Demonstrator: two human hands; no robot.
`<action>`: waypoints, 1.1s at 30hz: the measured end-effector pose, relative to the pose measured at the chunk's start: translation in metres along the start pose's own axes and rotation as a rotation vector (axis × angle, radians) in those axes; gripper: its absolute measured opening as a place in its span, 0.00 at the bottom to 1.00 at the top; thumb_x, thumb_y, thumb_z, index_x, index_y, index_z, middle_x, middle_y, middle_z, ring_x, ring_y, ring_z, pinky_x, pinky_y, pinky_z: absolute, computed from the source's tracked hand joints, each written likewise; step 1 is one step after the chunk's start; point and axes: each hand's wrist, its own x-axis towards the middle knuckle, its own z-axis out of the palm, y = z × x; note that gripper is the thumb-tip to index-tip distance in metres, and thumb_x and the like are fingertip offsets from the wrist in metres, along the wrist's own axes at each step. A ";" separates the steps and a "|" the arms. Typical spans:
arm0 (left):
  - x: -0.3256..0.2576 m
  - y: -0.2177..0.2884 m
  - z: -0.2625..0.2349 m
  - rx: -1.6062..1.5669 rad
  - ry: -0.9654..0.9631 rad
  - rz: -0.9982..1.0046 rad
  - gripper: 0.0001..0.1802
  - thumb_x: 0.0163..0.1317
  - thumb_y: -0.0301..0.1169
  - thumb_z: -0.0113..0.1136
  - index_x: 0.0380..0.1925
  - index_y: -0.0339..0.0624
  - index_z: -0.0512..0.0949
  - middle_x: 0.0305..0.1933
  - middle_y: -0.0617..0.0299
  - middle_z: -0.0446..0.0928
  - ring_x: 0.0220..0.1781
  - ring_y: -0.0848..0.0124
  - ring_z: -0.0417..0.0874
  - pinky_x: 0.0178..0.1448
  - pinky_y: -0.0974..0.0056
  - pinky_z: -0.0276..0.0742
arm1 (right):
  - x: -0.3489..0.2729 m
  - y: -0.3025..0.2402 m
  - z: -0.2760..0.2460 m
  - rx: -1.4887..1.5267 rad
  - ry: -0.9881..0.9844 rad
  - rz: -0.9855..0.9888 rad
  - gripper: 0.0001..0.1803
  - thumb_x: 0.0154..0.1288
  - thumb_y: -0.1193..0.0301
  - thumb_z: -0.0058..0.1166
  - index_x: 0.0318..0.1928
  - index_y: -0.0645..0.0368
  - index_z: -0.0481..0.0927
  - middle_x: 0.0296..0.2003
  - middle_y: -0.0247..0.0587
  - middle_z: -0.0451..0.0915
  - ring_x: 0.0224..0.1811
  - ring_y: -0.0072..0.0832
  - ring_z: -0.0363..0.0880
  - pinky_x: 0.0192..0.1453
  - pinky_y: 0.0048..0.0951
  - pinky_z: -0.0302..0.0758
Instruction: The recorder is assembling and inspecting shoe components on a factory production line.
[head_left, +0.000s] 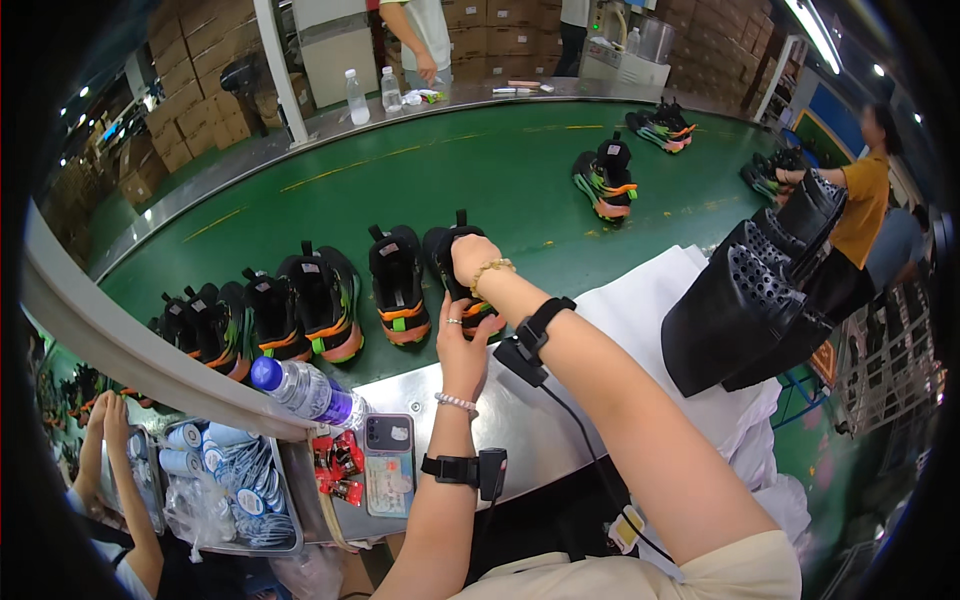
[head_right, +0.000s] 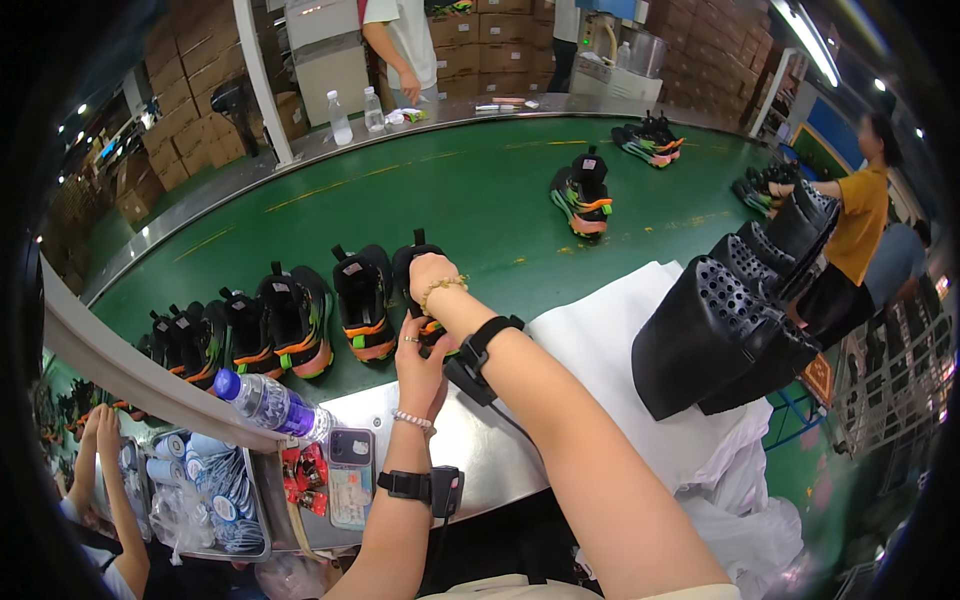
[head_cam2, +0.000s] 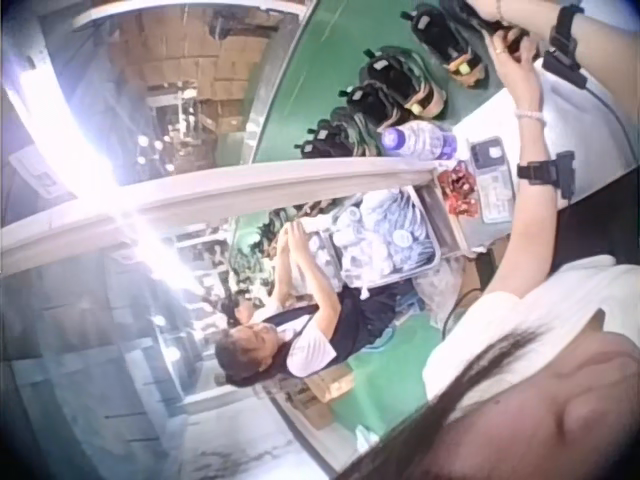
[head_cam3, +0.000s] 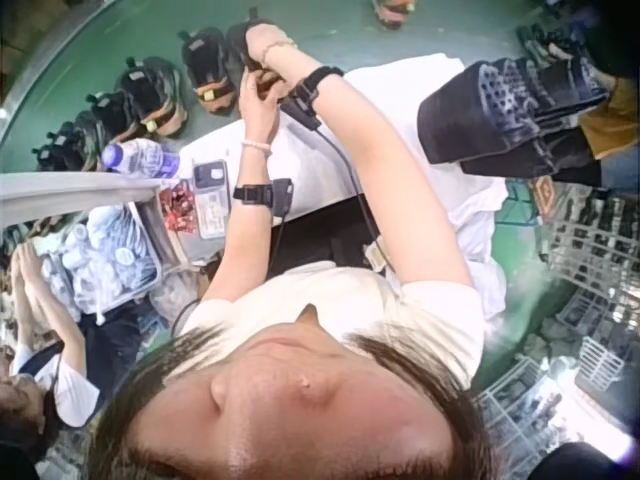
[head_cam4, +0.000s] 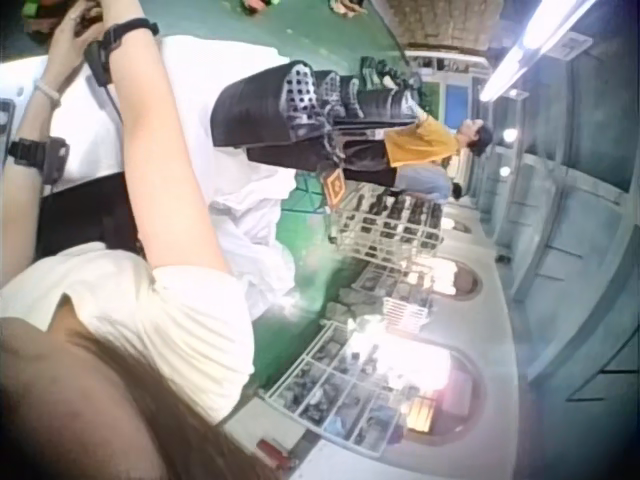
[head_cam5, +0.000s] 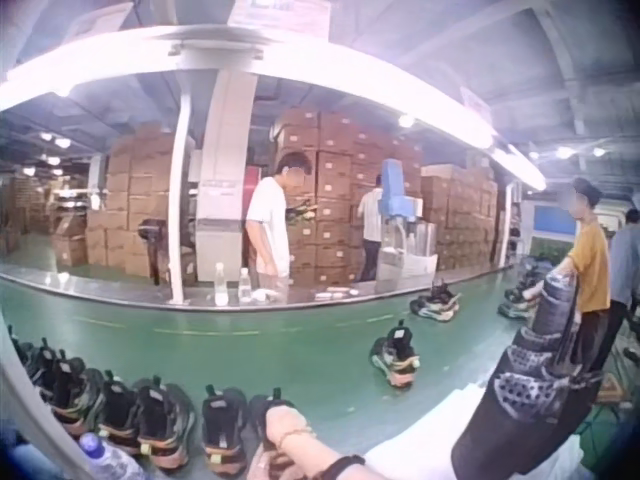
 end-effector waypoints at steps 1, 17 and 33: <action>0.001 0.002 0.001 0.007 -0.013 0.003 0.21 0.54 0.29 0.65 0.47 0.34 0.74 0.68 0.43 0.62 0.48 0.56 0.81 0.50 0.62 0.77 | 0.001 0.002 0.000 0.011 0.002 0.010 0.12 0.58 0.74 0.50 0.38 0.63 0.84 0.39 0.53 0.83 0.44 0.44 0.83 0.47 0.37 0.81; -0.016 -0.016 -0.071 0.255 0.221 -0.079 0.12 0.48 0.22 0.66 0.30 0.38 0.72 0.59 0.50 0.62 0.52 0.60 0.75 0.56 0.61 0.71 | -0.173 0.029 0.043 0.711 0.393 -0.107 0.20 0.56 0.63 0.61 0.48 0.58 0.77 0.66 0.55 0.62 0.68 0.50 0.59 0.67 0.43 0.63; -0.040 -0.015 -0.059 0.247 0.259 0.068 0.20 0.51 0.25 0.65 0.45 0.39 0.71 0.68 0.45 0.58 0.69 0.52 0.62 0.67 0.57 0.60 | -0.192 0.022 0.062 1.172 0.382 -0.173 0.32 0.62 0.68 0.56 0.66 0.58 0.62 0.69 0.50 0.57 0.72 0.43 0.56 0.71 0.36 0.59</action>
